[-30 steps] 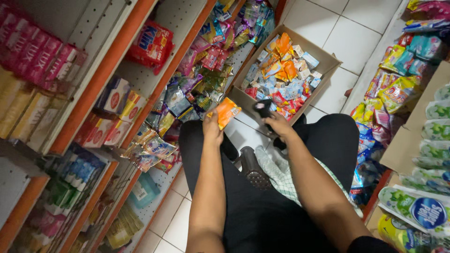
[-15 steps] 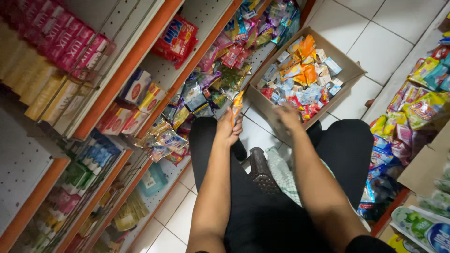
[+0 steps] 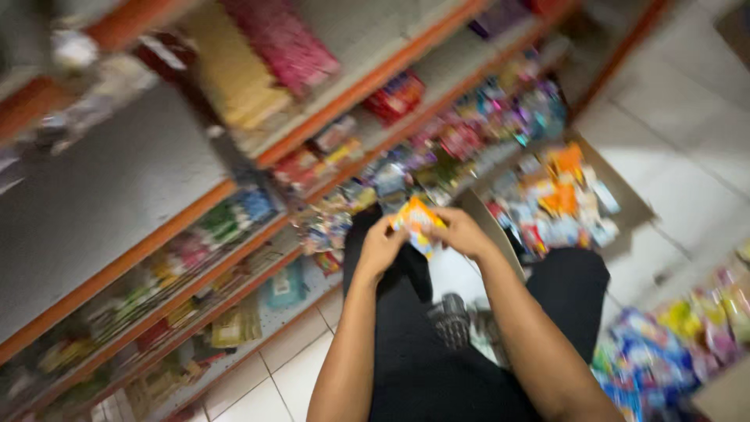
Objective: The person uses a scanner on individual small packets from a box, wipes them with a cloth, and places them onto a shelf by hand.
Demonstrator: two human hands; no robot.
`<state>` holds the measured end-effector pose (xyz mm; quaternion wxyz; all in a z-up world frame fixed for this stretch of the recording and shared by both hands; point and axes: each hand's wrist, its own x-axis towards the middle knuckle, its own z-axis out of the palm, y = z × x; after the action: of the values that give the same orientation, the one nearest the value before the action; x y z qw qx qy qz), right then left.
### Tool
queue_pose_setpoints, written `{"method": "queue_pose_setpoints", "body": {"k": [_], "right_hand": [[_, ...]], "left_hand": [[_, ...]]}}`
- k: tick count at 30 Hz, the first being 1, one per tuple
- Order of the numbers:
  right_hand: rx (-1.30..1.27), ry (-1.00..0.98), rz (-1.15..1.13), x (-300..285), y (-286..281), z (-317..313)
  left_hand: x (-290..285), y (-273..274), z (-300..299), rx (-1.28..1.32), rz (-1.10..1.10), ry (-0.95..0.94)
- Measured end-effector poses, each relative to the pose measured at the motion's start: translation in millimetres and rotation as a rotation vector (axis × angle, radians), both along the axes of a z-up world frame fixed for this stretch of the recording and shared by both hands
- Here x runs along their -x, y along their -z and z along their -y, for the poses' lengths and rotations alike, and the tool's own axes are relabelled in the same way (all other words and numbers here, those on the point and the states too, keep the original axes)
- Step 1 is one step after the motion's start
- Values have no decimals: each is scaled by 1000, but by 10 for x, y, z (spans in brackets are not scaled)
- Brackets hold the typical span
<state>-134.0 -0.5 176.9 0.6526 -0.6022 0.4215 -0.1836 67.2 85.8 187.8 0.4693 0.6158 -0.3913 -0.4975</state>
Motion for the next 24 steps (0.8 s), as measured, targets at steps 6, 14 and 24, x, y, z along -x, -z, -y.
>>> {"method": "queue_pose_setpoints", "body": {"k": [6, 14, 24], "right_hand": [[217, -340, 297, -648, -1265, 241], [1467, -48, 276, -1360, -3776, 641], [1724, 360, 10, -3060, -4763, 1759]], "left_hand": [[-641, -1544, -259, 270, 348, -9], [-1171, -3701, 170, 721, 727, -400], [-2424, -4335, 1749, 680, 1015, -720]]}}
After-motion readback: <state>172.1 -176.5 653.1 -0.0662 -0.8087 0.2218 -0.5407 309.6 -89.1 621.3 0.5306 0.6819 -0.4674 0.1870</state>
